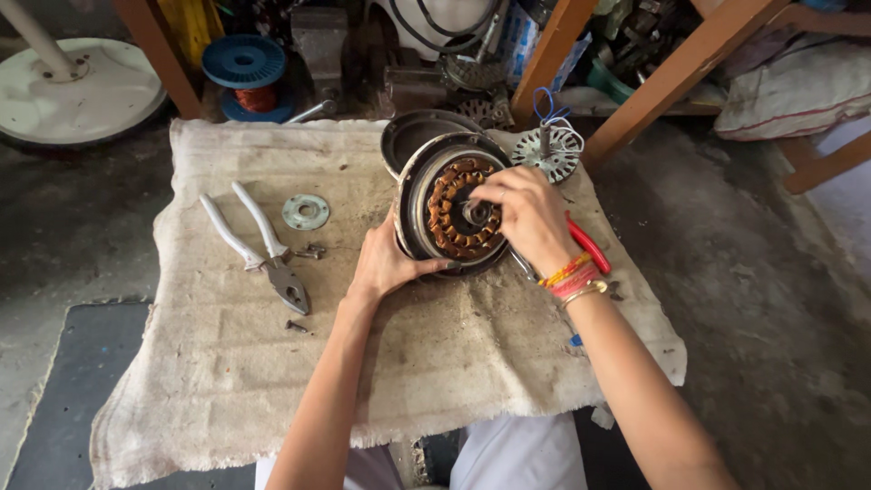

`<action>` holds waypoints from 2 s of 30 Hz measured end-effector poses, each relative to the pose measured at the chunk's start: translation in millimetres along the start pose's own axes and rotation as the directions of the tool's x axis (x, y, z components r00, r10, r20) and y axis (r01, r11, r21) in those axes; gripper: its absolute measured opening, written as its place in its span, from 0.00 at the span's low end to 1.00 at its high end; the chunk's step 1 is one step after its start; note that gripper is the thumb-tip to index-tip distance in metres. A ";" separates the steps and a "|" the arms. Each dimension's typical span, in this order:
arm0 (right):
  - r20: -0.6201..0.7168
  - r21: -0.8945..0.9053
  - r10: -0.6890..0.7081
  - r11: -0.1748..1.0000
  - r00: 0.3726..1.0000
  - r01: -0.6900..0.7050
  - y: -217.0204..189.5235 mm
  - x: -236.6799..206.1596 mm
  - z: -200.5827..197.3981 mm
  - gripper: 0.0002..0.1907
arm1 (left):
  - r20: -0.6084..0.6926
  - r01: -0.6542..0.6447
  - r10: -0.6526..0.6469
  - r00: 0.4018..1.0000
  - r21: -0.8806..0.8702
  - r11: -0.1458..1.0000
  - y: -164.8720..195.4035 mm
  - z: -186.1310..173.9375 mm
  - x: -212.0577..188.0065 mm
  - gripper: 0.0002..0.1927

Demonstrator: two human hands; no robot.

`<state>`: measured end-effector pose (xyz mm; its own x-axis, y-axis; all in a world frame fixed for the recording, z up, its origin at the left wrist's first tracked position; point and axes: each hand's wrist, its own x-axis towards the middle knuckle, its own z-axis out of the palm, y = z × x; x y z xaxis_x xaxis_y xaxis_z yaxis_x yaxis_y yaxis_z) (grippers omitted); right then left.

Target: The person works on a ceiling fan motor stator at a workbench, pressing the copper windings into place around the housing by hand and repositioning the rotor hub in the center. They pick up small screws from the cloth, use a brush on the assembly, and continue seating the windings and aligning the housing.

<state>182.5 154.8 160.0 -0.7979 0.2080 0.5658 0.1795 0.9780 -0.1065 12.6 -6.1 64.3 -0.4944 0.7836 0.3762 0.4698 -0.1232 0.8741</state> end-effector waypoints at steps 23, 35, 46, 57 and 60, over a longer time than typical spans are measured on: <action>0.022 0.151 0.185 0.971 0.982 -0.186 -9.2 -1.9 5.7 0.25 | -0.090 -0.070 0.060 0.994 -0.113 0.991 13.0 1.5 -6.9 0.72; 0.114 0.367 0.380 0.843 0.918 -0.394 -31.7 -13.3 5.3 0.20 | -0.296 0.096 0.033 0.955 0.412 0.906 59.6 13.1 27.7 0.72; -0.050 0.303 0.294 0.915 0.954 -0.266 -52.9 -17.2 26.9 0.20 | -0.301 0.131 -0.069 0.951 0.188 0.973 25.8 0.2 21.2 0.66; -0.114 0.257 0.225 0.948 0.968 -0.190 -46.8 -26.4 29.7 0.19 | -0.324 0.166 -0.099 0.941 0.187 0.968 43.0 5.1 25.2 0.64; -0.018 0.286 0.413 0.875 0.911 -0.391 -50.2 -28.7 27.6 0.21 | -0.329 0.164 -0.102 0.939 0.167 0.972 42.3 2.0 23.5 0.64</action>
<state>180.5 100.2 126.5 -0.6421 0.5928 0.4862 0.3043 0.7791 -0.5480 22.4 8.3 109.5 -0.7525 0.5483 0.3648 0.4978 0.1108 0.8602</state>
